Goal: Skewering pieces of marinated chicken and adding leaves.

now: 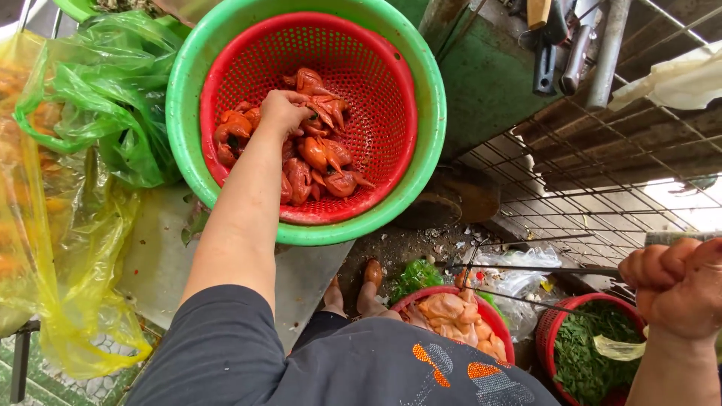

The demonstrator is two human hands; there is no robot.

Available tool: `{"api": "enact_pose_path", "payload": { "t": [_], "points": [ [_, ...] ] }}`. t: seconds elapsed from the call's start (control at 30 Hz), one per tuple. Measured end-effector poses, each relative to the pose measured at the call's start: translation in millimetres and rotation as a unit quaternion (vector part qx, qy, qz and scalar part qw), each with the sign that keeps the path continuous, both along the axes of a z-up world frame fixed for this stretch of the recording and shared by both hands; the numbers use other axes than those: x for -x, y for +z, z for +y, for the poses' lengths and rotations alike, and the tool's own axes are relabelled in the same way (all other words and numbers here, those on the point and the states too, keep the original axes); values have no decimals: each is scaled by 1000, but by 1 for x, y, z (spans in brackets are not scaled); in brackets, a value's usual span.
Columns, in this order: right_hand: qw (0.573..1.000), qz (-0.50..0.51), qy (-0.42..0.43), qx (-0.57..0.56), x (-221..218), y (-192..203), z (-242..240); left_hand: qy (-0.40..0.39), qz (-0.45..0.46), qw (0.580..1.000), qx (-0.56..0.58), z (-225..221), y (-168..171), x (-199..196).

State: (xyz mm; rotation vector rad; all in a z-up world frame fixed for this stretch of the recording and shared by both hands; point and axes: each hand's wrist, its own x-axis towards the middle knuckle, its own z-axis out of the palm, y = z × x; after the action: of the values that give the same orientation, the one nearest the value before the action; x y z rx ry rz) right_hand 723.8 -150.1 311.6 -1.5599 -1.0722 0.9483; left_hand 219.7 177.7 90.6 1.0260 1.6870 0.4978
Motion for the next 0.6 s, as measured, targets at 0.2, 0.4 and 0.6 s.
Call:
{"api": "enact_pose_path", "payload": {
  "t": [0.2,0.4,0.6],
  "points": [
    [996,33,27,-76,8,-22,-8,-66,87,992,-63,7,-23,-2],
    [996,-27,19,-81,55,14,9,38,164,973,-155,-4,-70,-29],
    [997,-39,51,-46,19,19,11,-243,373,879,-172,-8,-53,-22]
  ]
}}
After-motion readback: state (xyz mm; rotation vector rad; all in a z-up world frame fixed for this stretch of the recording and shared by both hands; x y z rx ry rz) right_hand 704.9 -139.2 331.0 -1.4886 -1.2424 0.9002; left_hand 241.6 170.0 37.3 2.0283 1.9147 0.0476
